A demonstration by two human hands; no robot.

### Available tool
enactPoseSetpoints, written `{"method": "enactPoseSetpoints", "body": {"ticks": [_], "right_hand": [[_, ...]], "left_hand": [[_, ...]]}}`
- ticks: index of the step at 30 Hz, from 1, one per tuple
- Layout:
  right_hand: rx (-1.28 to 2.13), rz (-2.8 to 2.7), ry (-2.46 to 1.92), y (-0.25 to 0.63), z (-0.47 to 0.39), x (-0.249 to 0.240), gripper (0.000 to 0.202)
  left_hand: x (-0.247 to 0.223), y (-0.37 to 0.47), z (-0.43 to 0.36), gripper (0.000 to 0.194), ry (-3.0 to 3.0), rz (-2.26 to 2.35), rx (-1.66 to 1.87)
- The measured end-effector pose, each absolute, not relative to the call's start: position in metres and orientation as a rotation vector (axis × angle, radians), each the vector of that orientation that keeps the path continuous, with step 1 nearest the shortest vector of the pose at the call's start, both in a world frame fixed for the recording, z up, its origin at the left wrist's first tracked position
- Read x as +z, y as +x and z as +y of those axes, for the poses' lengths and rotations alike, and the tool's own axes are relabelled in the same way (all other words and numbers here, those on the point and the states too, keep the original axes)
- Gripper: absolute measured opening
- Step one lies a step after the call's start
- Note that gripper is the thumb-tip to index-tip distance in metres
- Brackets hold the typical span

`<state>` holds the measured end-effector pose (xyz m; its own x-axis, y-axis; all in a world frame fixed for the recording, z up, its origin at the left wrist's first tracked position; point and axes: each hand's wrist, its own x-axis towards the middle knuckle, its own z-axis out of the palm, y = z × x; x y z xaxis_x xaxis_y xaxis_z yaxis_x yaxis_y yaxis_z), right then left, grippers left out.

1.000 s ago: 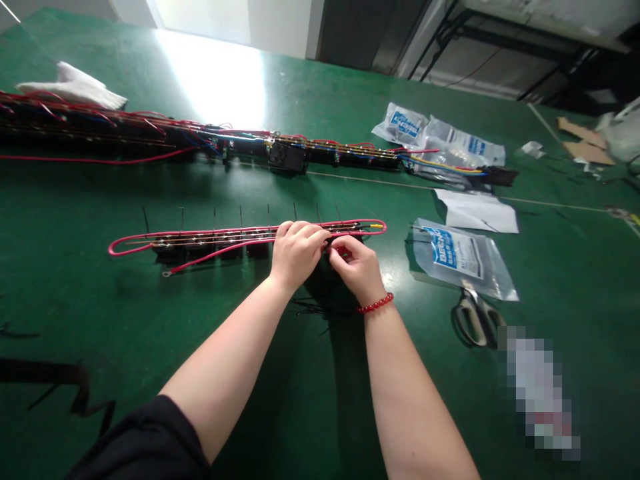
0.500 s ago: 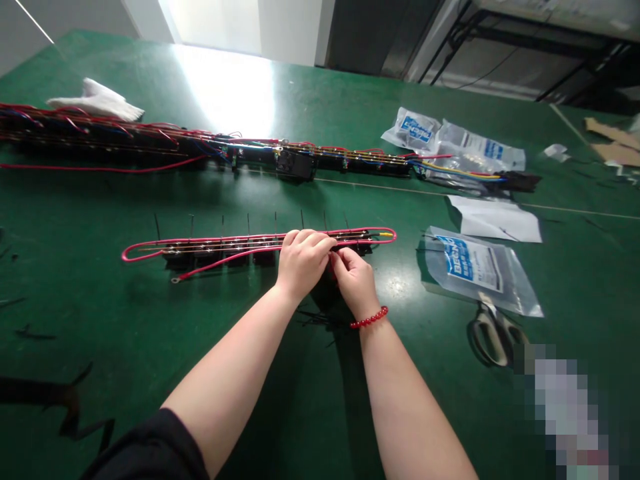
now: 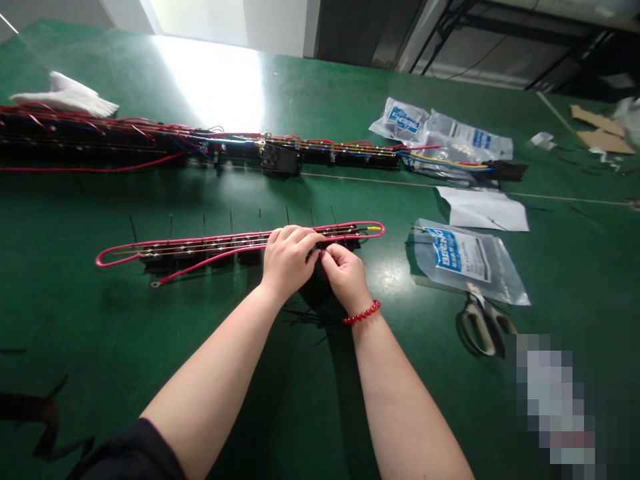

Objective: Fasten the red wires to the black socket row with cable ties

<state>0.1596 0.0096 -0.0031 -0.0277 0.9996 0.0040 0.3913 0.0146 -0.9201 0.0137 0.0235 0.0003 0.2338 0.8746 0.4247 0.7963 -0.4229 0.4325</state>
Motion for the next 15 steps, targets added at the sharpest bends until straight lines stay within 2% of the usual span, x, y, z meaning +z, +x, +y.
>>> {"method": "enactPoseSetpoints", "body": {"ticks": [8,15], "right_hand": [[0.994,-1.554,-1.475,0.1585,0.0092,-0.0039,0.032],[0.990,-1.506,-1.492,0.1592,0.0097,-0.0058,0.030]], "left_hand": [[-0.0011,0.0149,0.0241,0.017,2.345,1.652,0.955],[-0.0013,0.0159,0.0224,0.022,2.335,1.742,1.039]]}}
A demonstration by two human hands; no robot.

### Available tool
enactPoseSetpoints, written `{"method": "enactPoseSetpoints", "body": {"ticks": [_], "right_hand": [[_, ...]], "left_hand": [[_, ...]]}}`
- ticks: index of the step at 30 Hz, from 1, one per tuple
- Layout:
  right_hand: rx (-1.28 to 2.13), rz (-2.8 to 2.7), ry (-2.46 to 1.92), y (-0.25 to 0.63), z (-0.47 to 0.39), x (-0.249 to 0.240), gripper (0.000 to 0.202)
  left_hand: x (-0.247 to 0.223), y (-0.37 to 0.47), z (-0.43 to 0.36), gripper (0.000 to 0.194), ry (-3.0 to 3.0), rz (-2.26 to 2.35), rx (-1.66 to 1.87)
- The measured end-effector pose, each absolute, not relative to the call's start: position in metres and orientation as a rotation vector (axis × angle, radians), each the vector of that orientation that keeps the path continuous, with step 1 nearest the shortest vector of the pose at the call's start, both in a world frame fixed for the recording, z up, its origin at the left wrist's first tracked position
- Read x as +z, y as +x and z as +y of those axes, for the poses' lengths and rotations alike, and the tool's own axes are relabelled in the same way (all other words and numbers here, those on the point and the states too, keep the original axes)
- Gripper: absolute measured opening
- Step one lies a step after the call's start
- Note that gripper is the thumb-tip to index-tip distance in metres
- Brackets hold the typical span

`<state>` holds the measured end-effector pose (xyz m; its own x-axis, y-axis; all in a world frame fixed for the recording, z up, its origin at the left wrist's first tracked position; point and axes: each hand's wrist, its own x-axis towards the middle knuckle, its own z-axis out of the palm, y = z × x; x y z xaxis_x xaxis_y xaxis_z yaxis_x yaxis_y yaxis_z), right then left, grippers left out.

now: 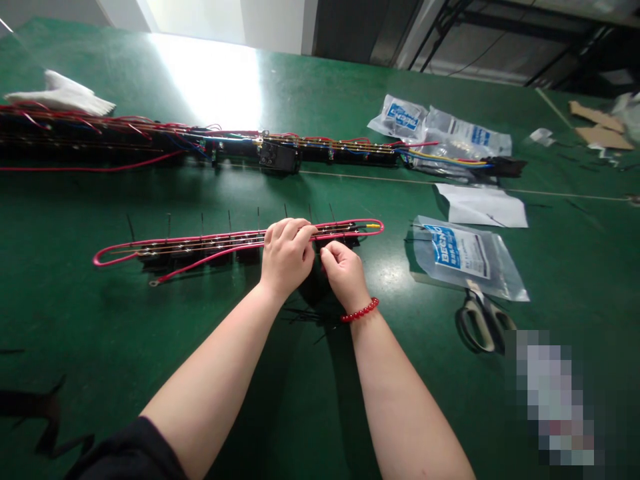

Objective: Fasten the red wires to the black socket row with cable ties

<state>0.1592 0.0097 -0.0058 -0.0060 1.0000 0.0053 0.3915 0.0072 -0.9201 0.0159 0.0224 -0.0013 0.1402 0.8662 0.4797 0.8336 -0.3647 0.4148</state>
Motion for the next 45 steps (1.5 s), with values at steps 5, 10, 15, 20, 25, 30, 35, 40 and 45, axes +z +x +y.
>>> {"method": "enactPoseSetpoints", "body": {"ticks": [5,10,15,20,25,30,35,40,45], "right_hand": [[1.044,-1.526,-1.477,0.1602,0.0109,-0.0071,0.031],[1.074,-1.527,-1.473,0.1602,0.0113,-0.0083,0.032],[1.058,-1.540,-1.489,0.1595,0.0103,-0.0070,0.032],[1.033,-1.573,-1.507,0.1588,0.0093,-0.0048,0.032],[1.015,-1.596,-1.519,0.1578,0.0087,-0.0023,0.031],[1.003,-1.605,-1.510,0.1576,0.0087,-0.0022,0.030],[0.993,-1.613,-1.496,0.1576,0.0089,-0.0023,0.030],[1.005,-1.591,-1.497,0.1576,0.0084,-0.0023,0.027],[0.992,-1.589,-1.516,0.1572,0.0082,-0.0043,0.029]], "left_hand": [[0.0021,0.0159,0.0205,0.015,2.274,1.850,1.048],[0.0031,0.0163,0.0211,0.013,2.247,1.831,1.036],[0.0028,0.0164,0.0216,0.011,2.256,1.826,1.053],[0.0014,0.0161,0.0226,0.011,2.262,1.819,1.066],[-0.0005,0.0164,0.0234,0.010,2.264,1.836,1.073],[-0.0011,0.0165,0.0236,0.010,2.272,1.847,1.074],[-0.0004,0.0165,0.0234,0.008,2.272,1.848,1.075],[0.0002,0.0167,0.0228,0.008,2.265,1.846,1.067],[-0.0001,0.0157,0.0239,0.010,2.278,1.832,1.068]]}}
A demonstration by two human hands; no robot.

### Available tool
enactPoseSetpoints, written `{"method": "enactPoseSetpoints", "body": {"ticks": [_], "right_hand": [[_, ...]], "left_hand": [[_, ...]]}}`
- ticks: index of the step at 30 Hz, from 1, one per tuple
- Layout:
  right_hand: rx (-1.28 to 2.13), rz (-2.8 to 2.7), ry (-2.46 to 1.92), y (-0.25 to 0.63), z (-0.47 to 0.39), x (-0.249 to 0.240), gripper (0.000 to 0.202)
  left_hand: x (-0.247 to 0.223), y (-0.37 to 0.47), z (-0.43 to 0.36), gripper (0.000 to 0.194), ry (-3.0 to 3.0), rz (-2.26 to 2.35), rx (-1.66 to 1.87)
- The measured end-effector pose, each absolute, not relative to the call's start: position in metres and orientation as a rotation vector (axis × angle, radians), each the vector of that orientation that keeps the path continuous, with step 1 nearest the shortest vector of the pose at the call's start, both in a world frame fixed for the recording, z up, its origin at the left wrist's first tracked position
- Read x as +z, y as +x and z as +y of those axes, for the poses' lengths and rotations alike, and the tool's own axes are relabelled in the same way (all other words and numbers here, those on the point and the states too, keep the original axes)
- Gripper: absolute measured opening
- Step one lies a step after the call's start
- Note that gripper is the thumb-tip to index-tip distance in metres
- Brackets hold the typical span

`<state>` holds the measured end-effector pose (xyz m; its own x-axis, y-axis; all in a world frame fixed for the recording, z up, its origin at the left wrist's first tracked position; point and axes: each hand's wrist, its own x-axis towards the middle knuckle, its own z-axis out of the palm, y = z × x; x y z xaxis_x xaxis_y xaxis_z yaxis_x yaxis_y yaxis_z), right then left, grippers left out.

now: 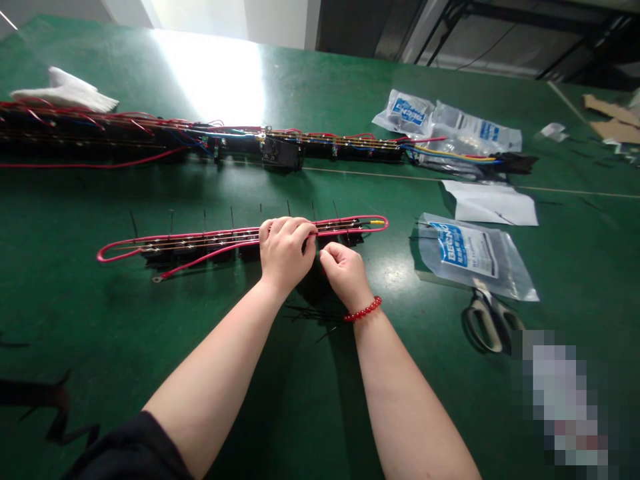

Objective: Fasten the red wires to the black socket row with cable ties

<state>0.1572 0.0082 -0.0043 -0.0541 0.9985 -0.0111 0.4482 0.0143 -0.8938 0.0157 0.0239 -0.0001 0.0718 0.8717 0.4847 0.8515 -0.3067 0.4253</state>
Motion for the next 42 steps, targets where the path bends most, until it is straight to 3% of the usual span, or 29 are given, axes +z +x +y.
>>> {"method": "enactPoseSetpoints", "body": {"ticks": [42], "right_hand": [[0.995,-1.556,-1.510,0.1561,0.0061,-0.0009,0.026]], "left_hand": [[0.0018,0.0144,0.0234,0.016,2.264,1.802,1.002]]}}
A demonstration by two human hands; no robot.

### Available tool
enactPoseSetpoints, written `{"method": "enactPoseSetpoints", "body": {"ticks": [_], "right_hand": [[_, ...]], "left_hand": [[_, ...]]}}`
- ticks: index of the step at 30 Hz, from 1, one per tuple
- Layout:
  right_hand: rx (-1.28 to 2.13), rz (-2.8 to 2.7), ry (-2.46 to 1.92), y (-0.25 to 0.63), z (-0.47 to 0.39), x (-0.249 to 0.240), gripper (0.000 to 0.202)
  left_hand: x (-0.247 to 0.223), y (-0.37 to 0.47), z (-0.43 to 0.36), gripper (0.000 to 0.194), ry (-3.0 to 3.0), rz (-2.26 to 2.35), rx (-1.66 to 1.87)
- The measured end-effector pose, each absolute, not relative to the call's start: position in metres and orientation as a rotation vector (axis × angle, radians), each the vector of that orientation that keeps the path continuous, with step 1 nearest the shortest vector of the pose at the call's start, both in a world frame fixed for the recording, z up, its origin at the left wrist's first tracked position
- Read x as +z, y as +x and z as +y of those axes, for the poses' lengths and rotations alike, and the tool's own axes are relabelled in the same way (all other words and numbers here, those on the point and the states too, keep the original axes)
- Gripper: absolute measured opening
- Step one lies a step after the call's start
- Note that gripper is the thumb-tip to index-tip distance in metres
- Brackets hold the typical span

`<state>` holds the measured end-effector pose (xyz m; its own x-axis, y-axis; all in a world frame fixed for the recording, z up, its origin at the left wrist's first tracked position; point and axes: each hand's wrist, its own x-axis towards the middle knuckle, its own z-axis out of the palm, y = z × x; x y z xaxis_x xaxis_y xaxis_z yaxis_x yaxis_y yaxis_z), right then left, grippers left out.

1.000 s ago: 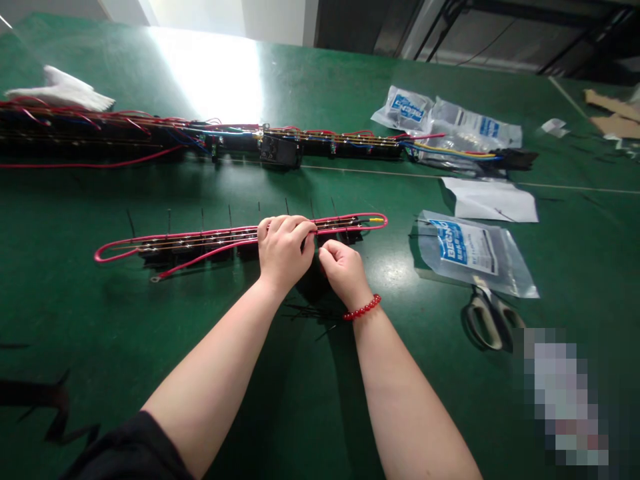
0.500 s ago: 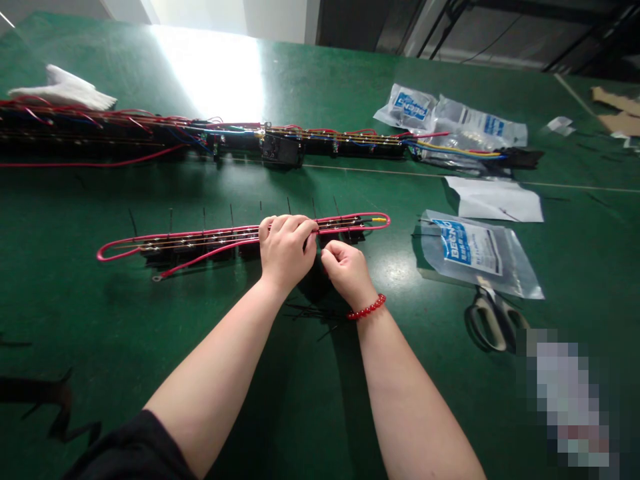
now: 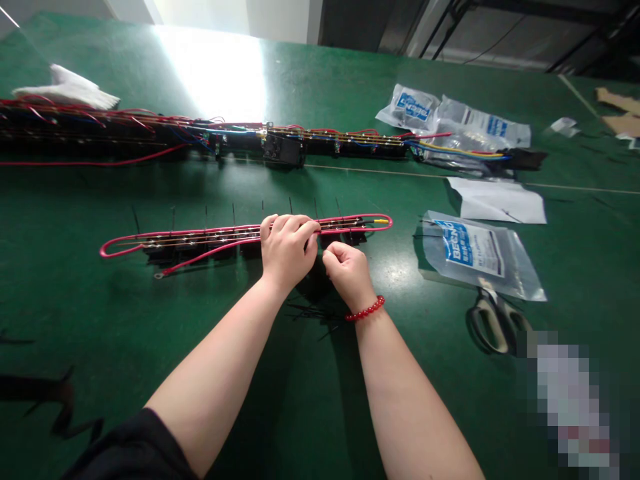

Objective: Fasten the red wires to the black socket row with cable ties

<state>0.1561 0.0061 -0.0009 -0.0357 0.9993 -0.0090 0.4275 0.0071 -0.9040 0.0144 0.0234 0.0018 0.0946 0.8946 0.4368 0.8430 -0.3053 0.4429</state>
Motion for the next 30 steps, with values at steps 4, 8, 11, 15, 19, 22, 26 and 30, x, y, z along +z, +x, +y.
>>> {"method": "enactPoseSetpoints", "body": {"ticks": [4,8,11,15,19,22,26,30], "right_hand": [[1.017,-1.549,-1.499,0.1557,0.0066,0.0005,0.028],[1.039,-1.567,-1.513,0.1556,0.0075,0.0005,0.031],[1.006,-1.616,-1.533,0.1555,0.0078,-0.0023,0.030],[0.988,-1.641,-1.542,0.1560,0.0084,-0.0061,0.029],[0.994,-1.662,-1.543,0.1567,0.0092,-0.0072,0.029],[0.998,-1.682,-1.523,0.1577,0.0097,-0.0072,0.029],[1.024,-1.689,-1.498,0.1589,0.0103,-0.0065,0.030],[1.023,-1.639,-1.514,0.1575,0.0092,-0.0051,0.029]], "left_hand": [[0.0021,0.0136,0.0244,0.014,2.267,1.800,1.013],[0.0013,0.0134,0.0248,0.014,2.270,1.805,1.012],[0.0005,0.0137,0.0248,0.015,2.268,1.809,1.029],[0.0006,0.0144,0.0247,0.016,2.250,1.805,1.022],[0.0012,0.0149,0.0245,0.016,2.237,1.810,1.016],[0.0009,0.0149,0.0243,0.016,2.249,1.813,1.011],[0.0009,0.0147,0.0243,0.016,2.267,1.808,1.011],[0.0017,0.0147,0.0241,0.015,2.275,1.817,1.008]]}}
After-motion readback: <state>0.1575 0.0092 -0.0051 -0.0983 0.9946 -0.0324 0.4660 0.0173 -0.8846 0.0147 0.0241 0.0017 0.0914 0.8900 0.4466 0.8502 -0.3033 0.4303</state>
